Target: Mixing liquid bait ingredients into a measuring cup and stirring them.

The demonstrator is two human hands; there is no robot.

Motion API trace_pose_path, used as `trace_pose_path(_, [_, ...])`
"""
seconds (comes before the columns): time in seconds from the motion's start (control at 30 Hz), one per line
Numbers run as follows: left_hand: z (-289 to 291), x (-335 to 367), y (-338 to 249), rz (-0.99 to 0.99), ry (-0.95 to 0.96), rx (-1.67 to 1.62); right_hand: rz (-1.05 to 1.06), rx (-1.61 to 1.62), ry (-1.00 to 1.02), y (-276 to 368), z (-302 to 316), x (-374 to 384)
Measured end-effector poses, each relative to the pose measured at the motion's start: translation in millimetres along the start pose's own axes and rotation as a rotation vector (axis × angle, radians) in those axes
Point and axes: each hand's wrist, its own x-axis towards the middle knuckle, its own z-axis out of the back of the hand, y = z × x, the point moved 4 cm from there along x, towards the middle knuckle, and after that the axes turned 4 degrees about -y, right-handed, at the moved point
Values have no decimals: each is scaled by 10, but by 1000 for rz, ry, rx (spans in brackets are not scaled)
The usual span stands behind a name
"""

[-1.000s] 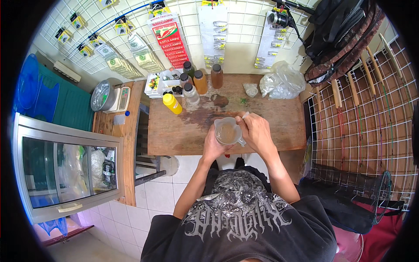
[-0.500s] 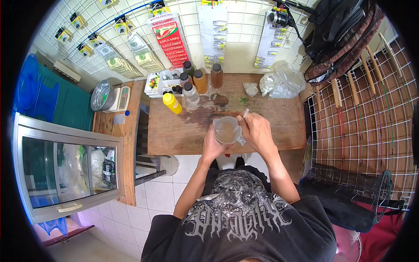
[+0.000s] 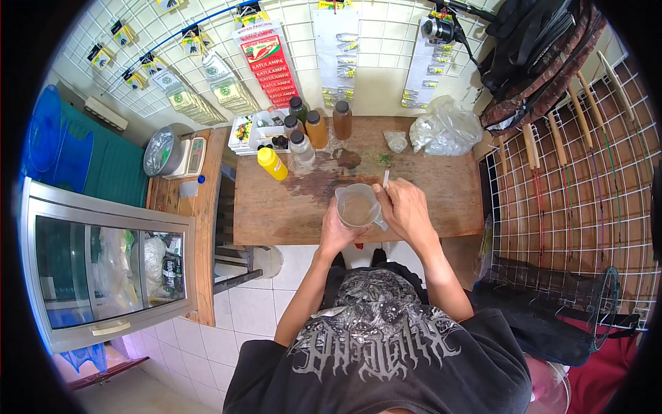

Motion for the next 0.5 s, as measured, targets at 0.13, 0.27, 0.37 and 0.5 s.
trace_pose_path(0.13, [-15, -13, -17, -14, -3, -3, 10, 99, 38, 45, -39, -16])
trace_pose_path(0.27, [15, -15, 27, 34, 3, 8, -58, 84, 93, 24, -88, -73])
trace_pose_path(0.37, [9, -25, 16, -5, 0, 47, 31, -4, -46, 56, -51, -54])
trace_pose_path(0.5, [30, -20, -12, 25, -22, -4, -48, 80, 83, 17, -82, -74])
